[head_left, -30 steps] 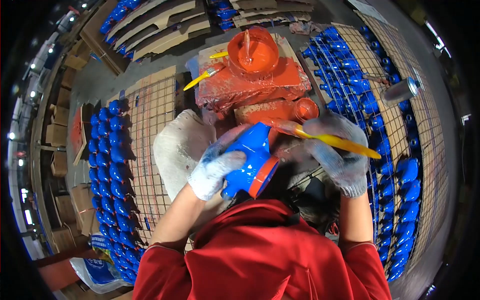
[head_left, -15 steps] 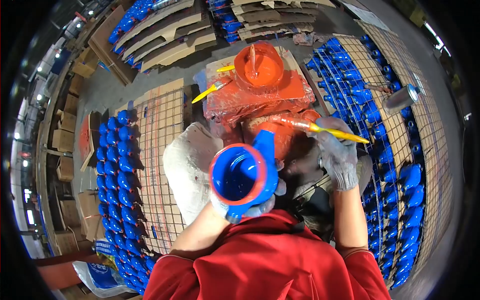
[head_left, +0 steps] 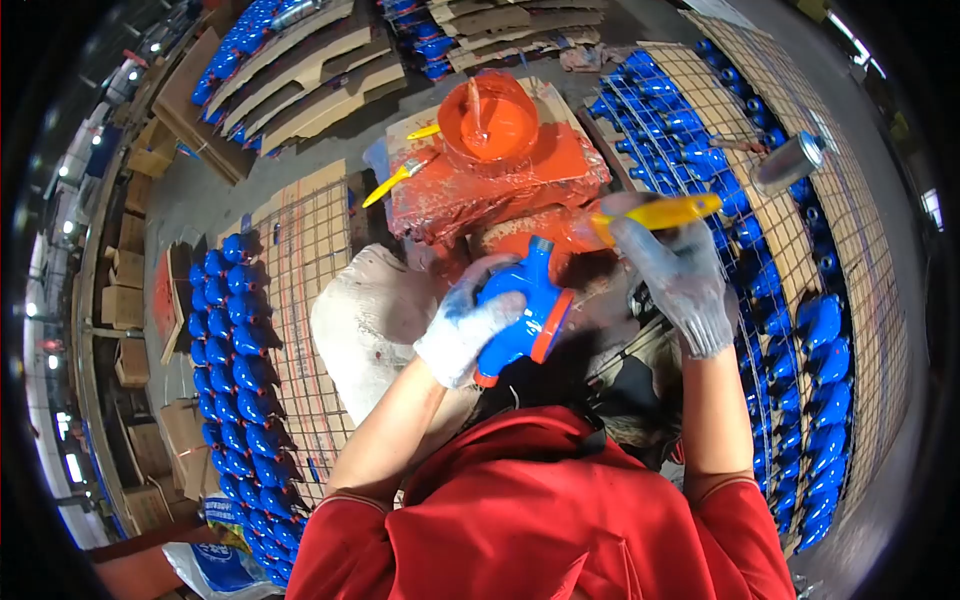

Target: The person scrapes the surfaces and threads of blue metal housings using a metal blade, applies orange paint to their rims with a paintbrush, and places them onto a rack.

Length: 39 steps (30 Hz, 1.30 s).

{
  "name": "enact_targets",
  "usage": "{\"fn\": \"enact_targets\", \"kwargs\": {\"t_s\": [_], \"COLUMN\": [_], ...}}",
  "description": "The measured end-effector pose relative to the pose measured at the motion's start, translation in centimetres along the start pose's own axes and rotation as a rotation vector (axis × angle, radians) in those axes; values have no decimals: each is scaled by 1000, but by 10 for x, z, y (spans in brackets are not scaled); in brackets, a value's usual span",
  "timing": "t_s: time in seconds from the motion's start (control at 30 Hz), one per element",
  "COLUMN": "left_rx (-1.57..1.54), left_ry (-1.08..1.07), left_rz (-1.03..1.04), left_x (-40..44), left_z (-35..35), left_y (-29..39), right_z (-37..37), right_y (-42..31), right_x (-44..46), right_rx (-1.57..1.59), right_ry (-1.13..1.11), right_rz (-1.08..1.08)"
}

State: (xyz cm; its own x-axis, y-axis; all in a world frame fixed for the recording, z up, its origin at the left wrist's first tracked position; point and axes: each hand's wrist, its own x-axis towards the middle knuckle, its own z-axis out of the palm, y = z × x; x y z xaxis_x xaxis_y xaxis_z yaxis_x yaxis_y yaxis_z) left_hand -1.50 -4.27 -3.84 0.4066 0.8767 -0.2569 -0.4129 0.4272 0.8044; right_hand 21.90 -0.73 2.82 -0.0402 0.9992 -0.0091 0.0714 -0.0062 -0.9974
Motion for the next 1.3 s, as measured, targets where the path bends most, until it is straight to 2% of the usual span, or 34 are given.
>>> {"fn": "enact_targets", "kwargs": {"t_s": [0.07, 0.1, 0.17, 0.2, 0.23, 0.3, 0.37, 0.43, 0.57, 0.63, 0.67, 0.7, 0.77, 0.8, 0.83, 0.87, 0.9, 0.97, 1.0, 1.03, 1.07, 1.13, 1.17, 1.23, 1.3], "left_rx": [786, 781, 1226, 1332, 1328, 1501, 1537, 1562, 1436, 1010, 867, 870, -45, -255, -245, -501, -755, -654, -709, -765, -759, -341, -340, 96, 39], "left_ry": [189, 181, 116, 104, 103, 55, 73, 106, 154, 256, 203, 210, 89, 4, 6, -134, -276, -351, -450, -550, -551, -434, -444, -336, -261], "left_rz": [153, 145, 395, 497, 489, 653, 655, 585, 573, 181, 136, 144, 25, -3, 8, -48, -110, -143, -109, -78, -90, 40, 20, 99, 105], "left_x": [-5, -7, -12, -11, -12, -15, -17, -15, -12, -14, -14, -14, -17, -17, -20, -23, -25, -25, -23, -23, -24, -27, -27, -26, -29], "left_z": [5, 10, 18, 23, 25, 27, 28, 25, 14, 12, 4, 3, 3, -3, 0, 5, 9, 10, 11, 13, 10, 0, -6, -12, -4], "left_y": [6, 8, 13, 12, 12, 13, 12, 11, 10, 13, 15, 15, 13, 6, 8, 9, 9, 2, 2, 4, 6, 10, 12, 17, 19], "right_z": [2, 2, 2, 3, 4, 8, 16, 20, 20, 20, 16, 15, 12, 5, -1, -3, -7, -11, -10, -10, -10, -14, -17, -11, -12], "right_y": [-2, 1, 11, 17, 20, 22, 14, 12, -7, -15, -16, -17, -35, -34, -31, -27, -22, -14, -11, -9, -8, -10, -13, -25, -33], "right_x": [9, 13, 22, 29, 34, 40, 32, 25, 6, 1, 0, -2, -19, -18, -16, -17, -15, -14, -13, -12, -12, -10, -11, -16, -19], "right_rx": [-331, -335, -775, -904, -904, -1009, -965, -913, -1088, -998, -820, -642, -413, -408, -401, -204, -103, 9, 17, 173, 328, 290, 247, 266, 116], "right_ry": [-33, -28, -167, -165, -170, -257, -265, -238, -220, -196, -203, -209, -170, -194, -216, -167, -172, -189, -183, -205, -223, -216, -227, -193, -338], "right_rz": [27, 37, -581, -718, -710, -846, -806, -872, -1007, -1061, -1071, -1077, -588, -678, -769, -606, -618, -567, -569, -509, -447, -444, -441, -459, -568]}}
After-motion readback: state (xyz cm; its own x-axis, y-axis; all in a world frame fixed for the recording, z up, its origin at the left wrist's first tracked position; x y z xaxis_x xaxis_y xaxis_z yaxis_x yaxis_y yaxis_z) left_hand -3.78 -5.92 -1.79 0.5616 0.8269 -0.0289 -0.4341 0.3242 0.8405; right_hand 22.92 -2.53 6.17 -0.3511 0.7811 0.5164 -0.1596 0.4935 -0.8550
